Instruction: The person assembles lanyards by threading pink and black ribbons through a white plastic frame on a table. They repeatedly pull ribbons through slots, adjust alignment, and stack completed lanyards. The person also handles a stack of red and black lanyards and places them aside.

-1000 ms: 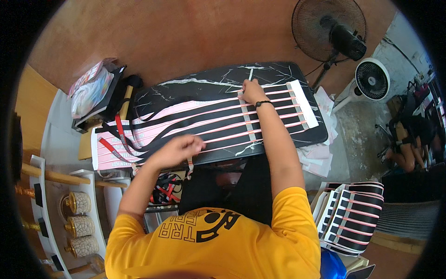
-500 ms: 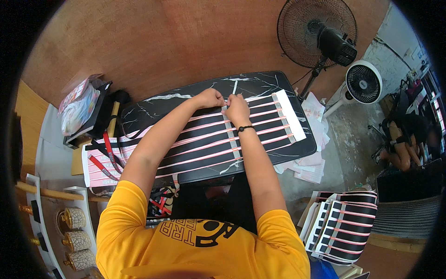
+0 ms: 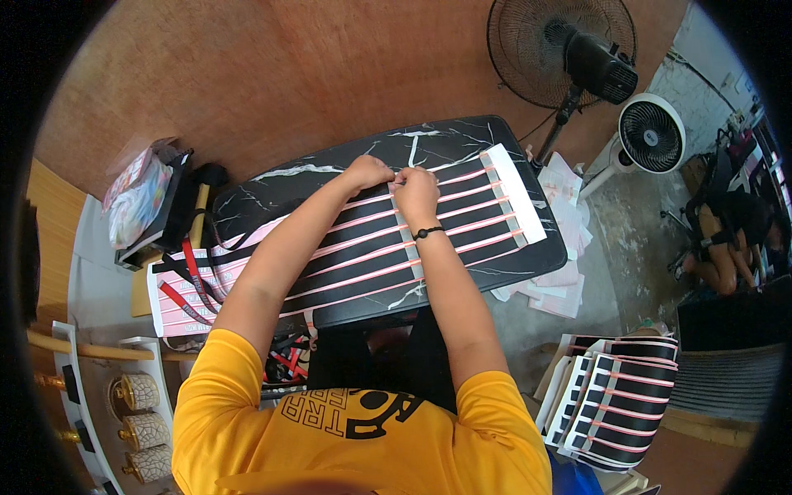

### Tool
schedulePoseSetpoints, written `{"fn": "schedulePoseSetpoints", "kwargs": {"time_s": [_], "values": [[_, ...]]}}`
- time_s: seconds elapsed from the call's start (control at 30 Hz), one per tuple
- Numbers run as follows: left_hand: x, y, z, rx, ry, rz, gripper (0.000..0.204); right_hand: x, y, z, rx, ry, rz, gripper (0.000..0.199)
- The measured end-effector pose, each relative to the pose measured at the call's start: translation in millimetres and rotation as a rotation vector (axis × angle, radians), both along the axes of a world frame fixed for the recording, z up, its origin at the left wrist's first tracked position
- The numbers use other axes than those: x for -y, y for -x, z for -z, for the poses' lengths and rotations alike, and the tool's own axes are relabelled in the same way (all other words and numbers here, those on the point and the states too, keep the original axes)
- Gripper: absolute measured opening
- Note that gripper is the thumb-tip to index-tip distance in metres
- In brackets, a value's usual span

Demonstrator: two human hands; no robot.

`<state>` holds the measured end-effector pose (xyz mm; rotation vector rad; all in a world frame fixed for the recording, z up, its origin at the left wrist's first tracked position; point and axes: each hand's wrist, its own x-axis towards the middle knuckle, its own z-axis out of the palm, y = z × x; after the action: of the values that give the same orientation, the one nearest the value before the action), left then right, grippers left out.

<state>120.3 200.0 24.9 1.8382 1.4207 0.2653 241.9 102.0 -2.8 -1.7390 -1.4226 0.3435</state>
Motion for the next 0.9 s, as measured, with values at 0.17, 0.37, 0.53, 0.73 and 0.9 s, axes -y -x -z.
{"fn": "schedulePoseSetpoints", "kwargs": {"time_s": [0.17, 0.37, 0.53, 0.73, 0.9], "values": [[1, 10, 2, 0.217, 0.001, 0.124, 0.029, 5, -18, -5, -0.149, 0.011, -0.125, 0.017], [18, 42, -24, -0.01, -0.404, 0.529, 0.028, 9, -27, -13, -0.224, 0.133, -0.168, 0.027], [33, 36, -32, -0.27, -0.863, 0.545, 0.015, 12, -15, -9, -0.026, 0.058, -0.17, 0.077], [18, 21, -22, -0.394, -1.079, 0.552, 0.008, 11, -13, -10, 0.04, 0.102, -0.214, 0.107], [-3, 29, -45, -0.445, -1.022, 0.298, 0.018, 11, -16, -12, 0.038, 0.119, -0.231, 0.113]]}}
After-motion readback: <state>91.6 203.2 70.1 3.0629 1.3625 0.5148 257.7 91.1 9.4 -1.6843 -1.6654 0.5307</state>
